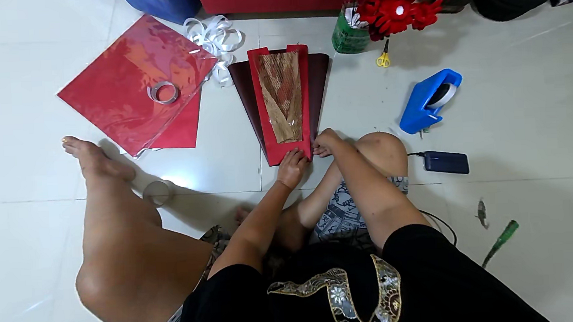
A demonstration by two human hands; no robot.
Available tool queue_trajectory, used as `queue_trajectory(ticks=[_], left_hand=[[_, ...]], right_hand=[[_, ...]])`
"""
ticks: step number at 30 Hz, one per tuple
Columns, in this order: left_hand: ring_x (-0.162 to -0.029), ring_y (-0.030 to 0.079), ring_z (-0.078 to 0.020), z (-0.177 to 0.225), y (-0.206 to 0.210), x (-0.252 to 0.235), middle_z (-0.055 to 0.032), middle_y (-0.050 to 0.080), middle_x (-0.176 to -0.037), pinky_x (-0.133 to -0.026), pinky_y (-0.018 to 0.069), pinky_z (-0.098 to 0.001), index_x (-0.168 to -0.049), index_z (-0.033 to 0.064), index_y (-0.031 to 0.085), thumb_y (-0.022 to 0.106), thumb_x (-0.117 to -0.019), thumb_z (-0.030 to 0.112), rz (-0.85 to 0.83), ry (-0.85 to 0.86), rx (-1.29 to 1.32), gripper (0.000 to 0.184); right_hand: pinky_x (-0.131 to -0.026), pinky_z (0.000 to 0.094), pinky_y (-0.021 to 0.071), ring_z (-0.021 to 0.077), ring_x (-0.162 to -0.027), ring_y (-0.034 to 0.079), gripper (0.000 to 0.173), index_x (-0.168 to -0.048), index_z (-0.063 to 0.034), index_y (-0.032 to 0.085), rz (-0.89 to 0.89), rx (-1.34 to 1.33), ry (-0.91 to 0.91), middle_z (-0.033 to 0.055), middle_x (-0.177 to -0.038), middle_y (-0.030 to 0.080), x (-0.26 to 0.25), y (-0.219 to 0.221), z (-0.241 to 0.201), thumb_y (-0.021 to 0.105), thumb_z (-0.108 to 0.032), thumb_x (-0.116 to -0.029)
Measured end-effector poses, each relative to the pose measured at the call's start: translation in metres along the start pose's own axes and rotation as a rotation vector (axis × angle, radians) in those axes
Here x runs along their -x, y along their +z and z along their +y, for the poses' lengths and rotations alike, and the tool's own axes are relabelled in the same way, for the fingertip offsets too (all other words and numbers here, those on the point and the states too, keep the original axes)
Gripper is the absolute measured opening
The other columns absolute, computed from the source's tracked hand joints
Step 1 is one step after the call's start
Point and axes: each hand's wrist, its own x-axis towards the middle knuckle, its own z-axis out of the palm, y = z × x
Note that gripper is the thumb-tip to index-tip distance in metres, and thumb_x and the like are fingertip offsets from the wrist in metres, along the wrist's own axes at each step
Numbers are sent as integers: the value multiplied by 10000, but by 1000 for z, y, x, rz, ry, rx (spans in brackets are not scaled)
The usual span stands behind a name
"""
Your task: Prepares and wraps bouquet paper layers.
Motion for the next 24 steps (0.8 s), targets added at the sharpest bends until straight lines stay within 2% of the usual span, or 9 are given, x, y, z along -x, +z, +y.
queue_trajectory(ticks=[4, 11, 24], left_hand=[[-1221, 660, -407, 0, 2, 0, -181, 724, -1240, -1058, 509, -549, -1076, 45, 784, 610, -1004, 172, 2, 1, -2, 227], [-1232, 653, -410, 0, -1, 0, -181, 725, -1240, -1062, 503, -554, -1079, 43, 784, 600, -1011, 173, -18, -9, 3, 235], [-1218, 662, -405, 1, -1, 0, -176, 728, -1232, -1050, 513, -552, -1074, 48, 785, 598, -1012, 171, -11, -5, -17, 232]], right_hand=[[-752, 337, 567, 205, -833, 694, 317, -1259, 40, 587, -13, 9, -34, 184, -1053, 694, -6, 2, 5, 642, -69, -967], [-770, 342, 574, 217, -871, 703, 379, -1310, 43, 550, -19, 4, -25, 200, -1109, 688, -4, 3, 4, 639, -12, -946], [-782, 350, 570, 217, -870, 701, 340, -1289, 52, 566, -24, 20, -19, 201, -1110, 690, -3, 3, 3, 620, -25, -962]])
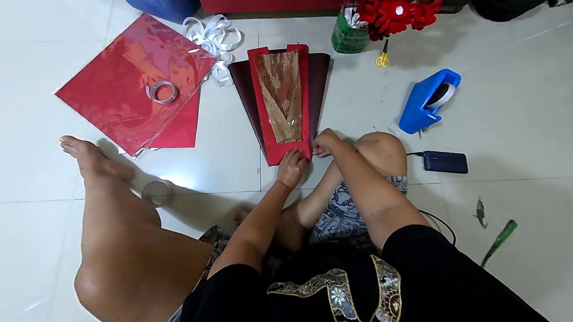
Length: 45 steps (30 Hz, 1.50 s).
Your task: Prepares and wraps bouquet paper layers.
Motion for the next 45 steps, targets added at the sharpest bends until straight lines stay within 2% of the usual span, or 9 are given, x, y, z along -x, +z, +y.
queue_trajectory(ticks=[7, 12, 17, 19, 23, 26, 36, 41, 45], left_hand=[[-1214, 663, -408, -1, 2, 0, -178, 730, -1225, -1051, 512, -554, -1063, 53, 788, 603, -1009, 172, 13, 4, 7, 227], [-1276, 619, -421, 2, -3, -1, -191, 699, -1290, -1094, 467, -574, -1123, 43, 770, 565, -1030, 162, -81, -35, 15, 255], [-1280, 617, -418, 2, -3, -1, -196, 696, -1293, -1094, 466, -576, -1123, 31, 764, 554, -1028, 163, -100, -21, 7, 266], [-1342, 571, -399, 3, -9, -4, -189, 668, -1348, -1143, 418, -565, -1174, 29, 741, 512, -1051, 194, -205, -58, 22, 308], [-1432, 475, -386, 9, -21, -13, -201, 596, -1440, -1206, 322, -557, -1291, 2, 658, 480, -1058, 212, -383, -138, 47, 362], [-1487, 405, -349, 12, -26, -19, -164, 535, -1519, -1246, 252, -528, -1474, 53, 543, 456, -1068, 268, -489, -197, 46, 467], [-1482, 412, -358, 10, -27, -17, -162, 543, -1514, -1240, 259, -531, -1421, 17, 588, 466, -1061, 290, -479, -170, 38, 469], [-1501, 381, -353, 10, -30, -19, -160, 511, -1544, -1249, 239, -531, -1458, 26, 555, 451, -1073, 303, -514, -182, 40, 486], [-1491, 398, -359, 9, -25, -15, -159, 534, -1525, -1241, 257, -534, -1443, 20, 571, 455, -1071, 324, -479, -169, 36, 494]], right_hand=[[-774, 338, 568, 212, -864, 700, 344, -1294, 49, 560, 7, 4, 0, 201, -1107, 687, -1, 1, 0, 618, -28, -963], [-757, 372, 590, 222, -824, 718, 261, -1200, 28, 614, 30, 67, 42, 171, -1012, 717, 5, -3, -6, 624, -52, -952], [-705, 363, 560, 197, -748, 660, 394, -1221, 19, 601, 36, 108, -63, 137, -918, 677, 10, -3, 1, 717, -252, -959], [-653, 347, 556, 179, -668, 638, 452, -1172, 15, 634, 62, 210, -88, 116, -839, 664, 14, -1, 1, 780, -331, -922], [-687, 369, 550, 205, -710, 624, 511, -1236, 28, 608, 74, 406, -92, 143, -919, 646, 23, 4, -3, 792, -327, -918], [-683, 366, 552, 201, -708, 625, 495, -1221, 19, 613, 66, 449, -81, 143, -925, 643, 21, 4, -2, 787, -329, -915], [-743, 336, 543, 177, -797, 628, 459, -1287, -8, 604, -63, 687, -42, 127, -1012, 642, 27, 8, -6, 762, -258, -935], [-623, 274, 495, 121, -637, 561, 408, -1186, -6, 633, 10, 467, -39, 73, -830, 610, 20, -4, -8, 784, -280, -924], [-604, 278, 510, 128, -627, 580, 439, -1176, 0, 644, 62, 280, -40, 85, -836, 629, 3, -20, -7, 792, -323, -918]])
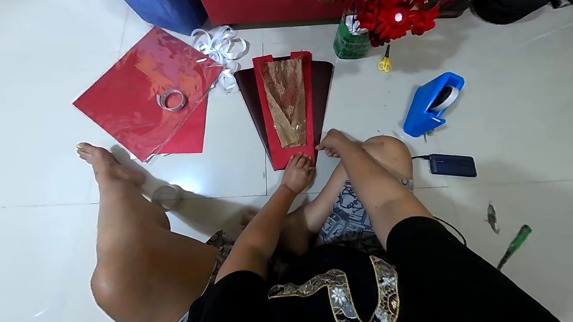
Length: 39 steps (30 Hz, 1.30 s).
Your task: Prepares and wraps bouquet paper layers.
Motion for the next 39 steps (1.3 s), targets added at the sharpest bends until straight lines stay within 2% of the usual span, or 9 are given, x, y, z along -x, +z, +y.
queue_trajectory(ticks=[5, 8, 12, 15, 19, 23, 26, 30, 39], left_hand=[[-1492, 394, -362, 0, 0, 0, -155, 531, -1528, -1240, 257, -539, -1445, 29, 571, 461, -1071, 318, 9, 3, -1, 485], [-1483, 408, -365, -1, 2, 1, -161, 537, -1520, -1234, 266, -546, -1432, 23, 582, 466, -1067, 319, 28, 12, -1, 485], [-1476, 417, -377, 0, 1, 2, -171, 542, -1514, -1226, 278, -556, -1424, 10, 587, 473, -1066, 322, 36, 27, -7, 488], [-1467, 430, -383, -1, 3, 2, -175, 548, -1506, -1221, 288, -559, -1419, 8, 591, 470, -1066, 318, 49, 32, -19, 485], [-1441, 463, -394, -4, 10, 3, -174, 579, -1475, -1202, 316, -574, -1397, 10, 613, 491, -1051, 313, 114, 50, -47, 476], [-1428, 477, -404, -5, 13, 4, -180, 588, -1463, -1189, 337, -579, -1380, 4, 627, 505, -1041, 296, 158, 71, -62, 464], [-1403, 503, -415, -6, 16, 3, -183, 610, -1436, -1172, 358, -590, -1359, -1, 643, 523, -1034, 289, 207, 90, -63, 452], [-1406, 500, -414, -6, 17, 3, -186, 606, -1440, -1174, 357, -589, -1366, -1, 638, 516, -1035, 295, 198, 85, -68, 460], [-1391, 515, -424, -6, 17, 5, -188, 617, -1427, -1162, 371, -595, -1361, 0, 645, 527, -1027, 273, 225, 96, -78, 446]], right_hand=[[-670, 335, 549, 172, -695, 621, 436, -1214, 7, 627, 114, -250, 22, 105, -874, 650, -13, -17, -3, 742, -330, -961], [-726, 403, 554, 229, -765, 635, 515, -1256, 32, 612, 243, -494, -31, 153, -950, 651, -23, -25, -2, 518, -439, -1073], [-611, 283, 496, 115, -686, 564, 472, -1230, -13, 600, 392, -982, -215, 53, -915, 611, 1, -87, 1, 449, -440, -1096], [-725, 304, 511, 130, -839, 618, 439, -1372, -6, 536, 686, -1141, -322, 92, -1110, 659, 29, -159, 51, 444, -337, -1100], [-832, 330, 565, 173, -945, 669, 366, -1337, 55, 536, 1135, -1236, -159, 144, -1166, 647, 27, -212, 145, 468, -165, -1053], [-1079, 450, 447, 284, -1362, 499, 602, -1544, -34, 386, 781, -1245, -11, 180, -1543, 457, 19, -204, 191, 523, -373, -1066], [-1043, 436, 485, 267, -1313, 542, 604, -1474, -89, 485, 566, -1291, 49, 151, -1481, 516, 5, -199, 191, 575, -478, -1022], [-946, 404, 526, 233, -1204, 588, 505, -1417, -96, 501, 610, -1450, 86, 131, -1388, 557, -5, -197, 189, 648, -307, -983], [-1051, 447, 481, 262, -1323, 527, 560, -1462, -19, 458, 819, -1538, -20, 164, -1459, 518, 13, -155, 175, 664, -243, -993]])
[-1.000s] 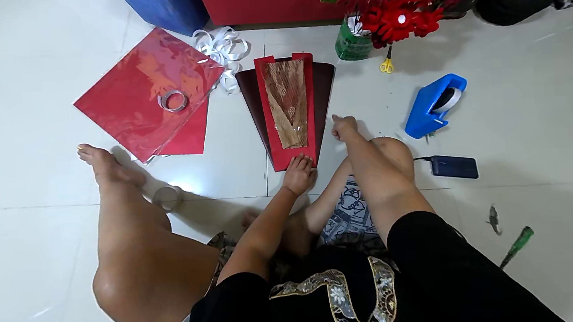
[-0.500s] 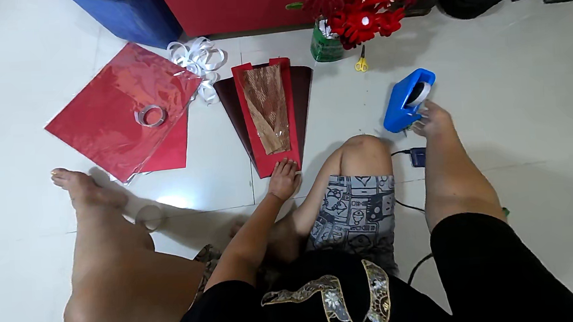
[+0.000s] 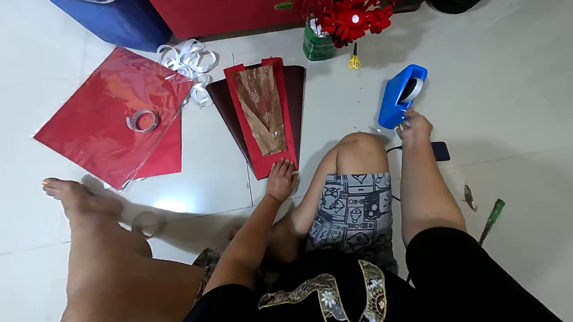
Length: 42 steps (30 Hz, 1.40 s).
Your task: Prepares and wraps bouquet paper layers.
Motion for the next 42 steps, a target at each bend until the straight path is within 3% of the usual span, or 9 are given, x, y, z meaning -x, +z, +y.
queue_trajectory(ticks=[9, 16, 21, 24, 27, 30, 34, 37, 42], left_hand=[[-1424, 481, -408, 3, -7, -2, -181, 589, -1463, -1190, 337, -573, -1393, 2, 616, 496, -1046, 297, -77, -29, 10, 471], [-1437, 458, -421, 2, -10, -5, -186, 581, -1467, -1197, 317, -591, -1420, 61, 606, 487, -1061, 359, -99, -22, 54, 482], [-1475, 403, -420, 0, -13, -3, -197, 540, -1507, -1218, 274, -595, -1440, 83, 597, 456, -1070, 396, -163, -18, 71, 504], [-1481, 391, -424, 1, -15, -3, -203, 519, -1523, -1221, 266, -596, -1447, 94, 591, 444, -1075, 411, -191, -26, 65, 510], [-1484, 378, -435, 2, -16, -4, -215, 512, -1525, -1226, 248, -605, -1449, 92, 588, 457, -1071, 400, -207, -26, 90, 505], [-1492, 368, -426, 1, -18, -5, -213, 499, -1536, -1234, 235, -597, -1471, 95, 565, 440, -1077, 409, -221, -34, 93, 519], [-1492, 377, -407, 0, -13, -4, -198, 510, -1532, -1231, 250, -591, -1470, 109, 567, 421, -1078, 443, -207, -24, 73, 535], [-1499, 366, -399, 0, -16, -5, -191, 504, -1539, -1239, 239, -578, -1481, 114, 555, 408, -1080, 459, -231, -27, 66, 548], [-1497, 369, -404, 1, -16, -5, -195, 505, -1537, -1237, 239, -579, -1476, 118, 562, 416, -1079, 452, -224, -25, 61, 539]], right_hand=[[-818, 360, 493, 161, -960, 596, 410, -1229, 25, 635, -56, 252, -243, 141, -1182, 644, -36, -10, 38, 596, -341, -1046], [-951, 453, 533, 296, -1102, 637, 426, -1312, 75, 577, -27, 405, -236, 249, -1281, 615, -22, -26, 55, 561, -277, -1074], [-980, 440, 485, 263, -1152, 593, 395, -1313, 49, 606, -228, 381, -366, 213, -1333, 608, 29, 8, 5, 596, -241, -1045], [-884, 379, 516, 189, -1021, 613, 309, -1282, 23, 627, -490, 474, -432, 160, -1222, 649, 82, 46, -14, 569, -170, -1047], [-815, 366, 525, 171, -950, 623, 273, -1272, 9, 636, -714, 595, -295, 143, -1188, 666, 148, 81, 17, 599, -95, -1023], [-688, 374, 463, 193, -832, 558, 549, -1435, -48, 544, -773, 803, -101, 179, -1193, 646, 185, 106, 84, 733, -84, -920], [-924, 570, 500, 392, -1168, 587, 656, -1373, 59, 536, -665, 971, -39, 289, -1313, 588, 182, 116, 132, 844, -60, -806], [-947, 586, 493, 396, -1135, 598, 508, -1206, 100, 614, -634, 1060, -62, 286, -1217, 621, 178, 114, 136, 857, -85, -801], [-995, 574, 492, 396, -1182, 600, 571, -1262, 107, 589, -644, 1100, -16, 294, -1274, 609, 175, 113, 142, 863, -87, -800]])
